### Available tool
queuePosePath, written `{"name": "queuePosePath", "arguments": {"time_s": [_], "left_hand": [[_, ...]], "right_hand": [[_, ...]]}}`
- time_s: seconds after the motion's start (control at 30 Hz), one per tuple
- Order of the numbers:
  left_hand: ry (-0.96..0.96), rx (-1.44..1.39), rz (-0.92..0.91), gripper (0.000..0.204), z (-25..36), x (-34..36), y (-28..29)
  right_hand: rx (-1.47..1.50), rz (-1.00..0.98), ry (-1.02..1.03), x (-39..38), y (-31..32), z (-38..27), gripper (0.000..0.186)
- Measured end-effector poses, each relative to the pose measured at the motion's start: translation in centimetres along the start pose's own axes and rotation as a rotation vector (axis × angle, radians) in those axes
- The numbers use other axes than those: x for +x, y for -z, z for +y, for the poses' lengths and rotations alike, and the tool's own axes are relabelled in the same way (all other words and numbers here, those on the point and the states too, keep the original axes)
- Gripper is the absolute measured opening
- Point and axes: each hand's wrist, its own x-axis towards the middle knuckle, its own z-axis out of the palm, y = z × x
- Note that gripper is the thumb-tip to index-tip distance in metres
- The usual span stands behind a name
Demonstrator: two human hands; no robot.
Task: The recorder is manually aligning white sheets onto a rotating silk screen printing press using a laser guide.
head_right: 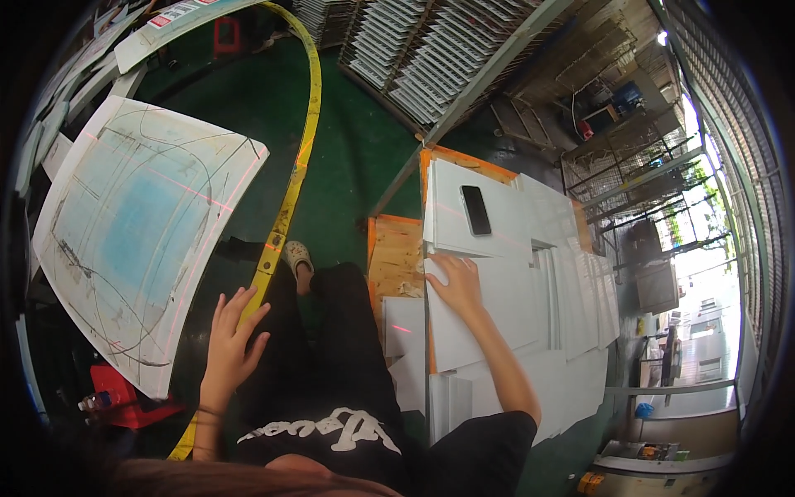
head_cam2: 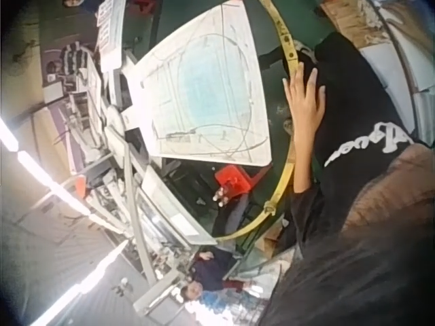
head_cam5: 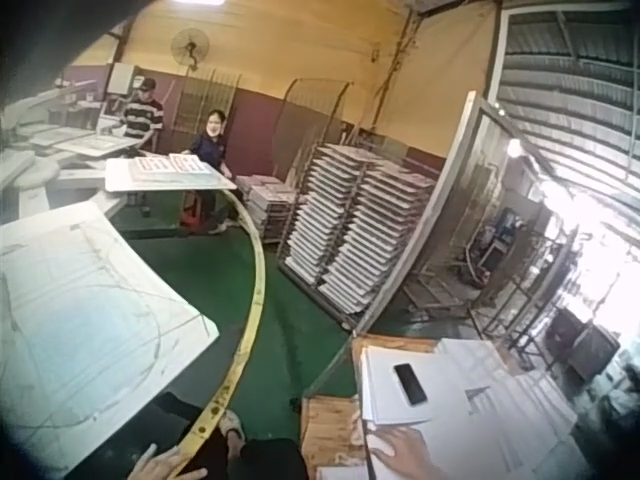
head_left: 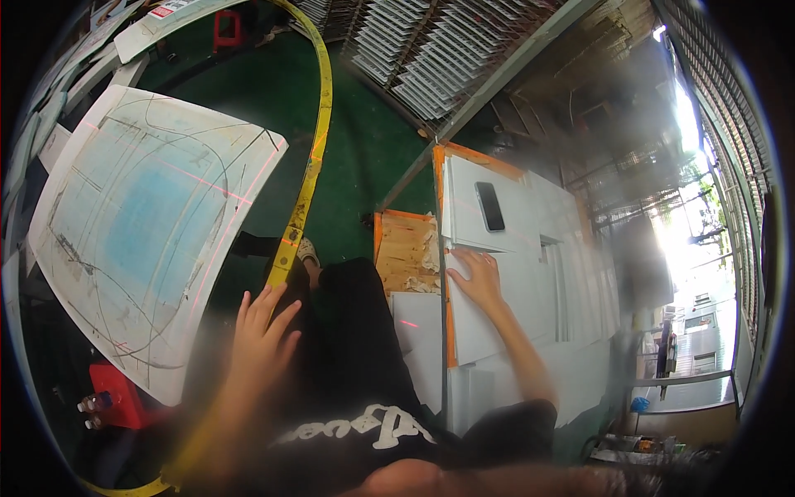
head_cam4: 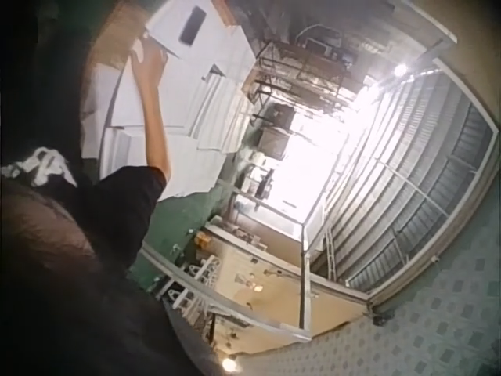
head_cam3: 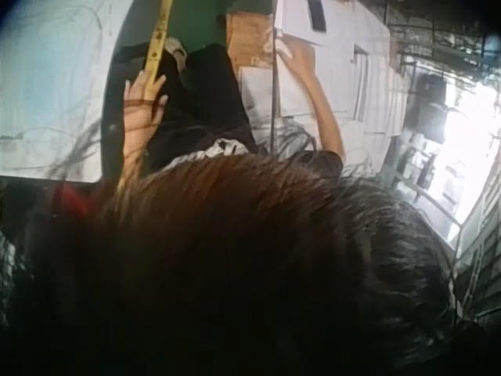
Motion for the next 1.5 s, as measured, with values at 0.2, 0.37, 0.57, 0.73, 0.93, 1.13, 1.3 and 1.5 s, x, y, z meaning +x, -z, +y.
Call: {"name": "queuePosePath", "arguments": {"time_s": [0.2,0.37,0.57,0.73,0.93,1.13,1.3,1.5], "left_hand": [[0.0,-0.045,-0.036,0.045,0.4,0.1,-1.1],[-0.012,-0.031,-0.054,0.044,1.3,0.2,-1.6],[0.004,-0.048,-0.051,0.043,1.4,-0.4,-2.0],[0.026,-0.028,-0.049,0.043,1.6,-0.9,-1.9],[0.029,-0.034,-0.052,0.043,1.7,-0.9,-1.8],[0.022,-0.046,-0.049,0.043,1.8,-1.1,-2.2],[0.02,-0.055,-0.055,0.043,2.0,-1.0,-2.4],[-0.034,-0.218,-0.046,0.042,2.0,-0.3,-3.3]], "right_hand": [[0.042,0.017,-0.018,-0.4,-0.6,1.4,0.039],[0.133,0.06,0.003,0.6,-1.9,1.2,0.042],[0.129,-0.087,-0.002,0.7,-1.8,1.8,0.047],[0.096,-0.114,-0.022,0.8,-1.5,1.7,0.051],[0.071,-0.148,-0.053,0.7,-1.0,1.3,0.051],[0.07,-0.152,-0.065,0.5,-0.4,1.1,0.052],[0.079,-0.022,-0.025,0.2,-0.1,1.0,0.041],[0.088,0.463,0.268,1.8,3.8,-2.5,0.012]]}}
